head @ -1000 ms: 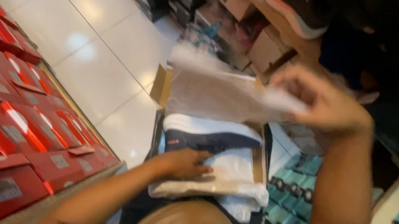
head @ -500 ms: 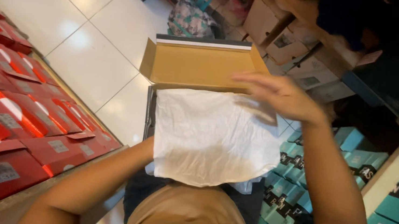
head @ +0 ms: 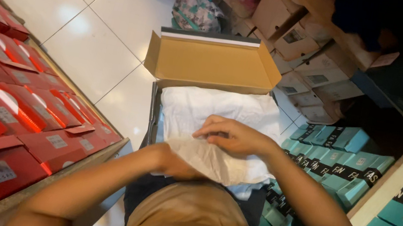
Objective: The person opens a shoebox, removes a sneaker, and wipes it with a blue cloth. They then place the shoe back in the box, cover it with tissue, and close the box.
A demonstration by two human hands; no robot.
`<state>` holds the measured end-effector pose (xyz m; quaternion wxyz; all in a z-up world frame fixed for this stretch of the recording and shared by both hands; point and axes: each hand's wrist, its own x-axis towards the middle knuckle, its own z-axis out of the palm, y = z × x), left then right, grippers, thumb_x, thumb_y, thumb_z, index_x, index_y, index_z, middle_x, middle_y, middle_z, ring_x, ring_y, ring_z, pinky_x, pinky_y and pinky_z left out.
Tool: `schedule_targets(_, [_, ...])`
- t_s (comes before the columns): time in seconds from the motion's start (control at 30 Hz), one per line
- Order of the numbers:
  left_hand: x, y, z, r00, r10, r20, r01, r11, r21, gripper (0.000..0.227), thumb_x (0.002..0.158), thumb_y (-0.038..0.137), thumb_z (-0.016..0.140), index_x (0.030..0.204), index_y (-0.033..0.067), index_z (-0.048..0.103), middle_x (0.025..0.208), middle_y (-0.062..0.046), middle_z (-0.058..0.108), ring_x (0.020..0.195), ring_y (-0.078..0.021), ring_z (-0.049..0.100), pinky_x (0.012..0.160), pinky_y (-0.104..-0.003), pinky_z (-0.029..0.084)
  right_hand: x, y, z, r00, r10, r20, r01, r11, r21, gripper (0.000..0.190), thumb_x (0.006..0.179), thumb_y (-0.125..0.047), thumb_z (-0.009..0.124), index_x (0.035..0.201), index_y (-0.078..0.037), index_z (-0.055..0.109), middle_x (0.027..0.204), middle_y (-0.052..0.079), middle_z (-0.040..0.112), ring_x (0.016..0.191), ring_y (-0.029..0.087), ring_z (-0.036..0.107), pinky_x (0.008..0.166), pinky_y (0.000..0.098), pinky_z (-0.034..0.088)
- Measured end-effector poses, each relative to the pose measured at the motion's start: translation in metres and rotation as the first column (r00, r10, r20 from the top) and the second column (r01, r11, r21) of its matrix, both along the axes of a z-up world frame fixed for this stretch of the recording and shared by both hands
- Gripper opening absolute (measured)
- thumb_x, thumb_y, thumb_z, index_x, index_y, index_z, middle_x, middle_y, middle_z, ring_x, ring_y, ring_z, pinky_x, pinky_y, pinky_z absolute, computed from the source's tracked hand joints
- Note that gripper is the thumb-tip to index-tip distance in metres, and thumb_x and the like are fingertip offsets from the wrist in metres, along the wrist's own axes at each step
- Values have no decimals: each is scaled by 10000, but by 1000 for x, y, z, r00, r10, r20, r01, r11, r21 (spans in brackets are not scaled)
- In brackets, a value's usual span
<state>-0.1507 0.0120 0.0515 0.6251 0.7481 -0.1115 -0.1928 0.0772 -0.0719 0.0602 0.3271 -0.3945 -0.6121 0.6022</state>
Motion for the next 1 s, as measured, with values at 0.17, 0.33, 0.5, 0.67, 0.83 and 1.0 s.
schedule_targets(0.17, [7, 0, 150, 963, -94, -254, 167, 945, 282, 872, 838, 691, 363, 1562, 205, 384, 1560, -166, 456, 1175, -461, 600, 939, -501, 468, -17, 7, 3, 918, 232, 321, -230, 972, -46, 564, 1058, -425, 403, 1477, -59, 502, 1395, 151, 599, 1272, 294, 579, 1083, 390, 416])
schedule_targets(0.33, [15, 42, 100, 959, 282, 39, -283, 935, 213, 441, 937, 477, 589, 1220, 155, 695, 1158, -96, 741, 1146, -332, 691, 933, -441, 556, -27, -1, -9, 919, 274, 284, -273, 961, -44, 472, 1088, -338, 454, 1366, 21, 582, 1236, 304, 631, 1155, 512, 607, 1009, 578, 500])
schedule_targets(0.5, [20, 53, 3, 851, 433, 296, -488, 447, 750, 973, 760, 526, 825, 1553, 143, 409, 1521, -161, 447, 1445, -386, 416, 1158, -604, 369, -25, 4, 41, 874, 296, 386, -250, 954, -165, 543, 1083, -421, 432, 1409, 3, 532, 1241, 317, 625, 1169, 522, 600, 1004, 585, 487])
schedule_targets(0.67, [9, 47, -3, 838, 425, 342, -476, 261, 840, 1031, 681, 445, 892, 1566, 197, 425, 1595, -196, 336, 1497, -400, 293, 1217, -569, 271, 28, -11, 44, 896, -344, 282, 305, 936, 173, 238, 950, -204, 645, 1020, -8, 761, 1149, 199, 754, 1134, 397, 683, 1029, 495, 496])
schedule_targets(0.83, [5, 50, 16, 828, 469, 307, -448, 226, 865, 1043, 696, 619, 825, 1526, 110, 449, 1546, -217, 396, 1482, -382, 326, 1191, -642, 230, 113, -16, -26, 163, -672, 722, 497, 688, 529, 203, 946, -425, 783, 883, -237, 735, 1017, -110, 658, 982, 173, 675, 879, 317, 524])
schedule_targets(1.0, [-7, 77, 19, 760, 576, 301, -503, 229, 833, 759, 815, 611, 750, 1356, 91, 635, 1397, -139, 536, 1412, -338, 441, 1153, -702, 275, 94, -16, -22, 121, -532, 838, 642, 686, 343, 322, 887, -406, 796, 822, -106, 699, 912, 105, 664, 924, 387, 711, 795, 489, 569])
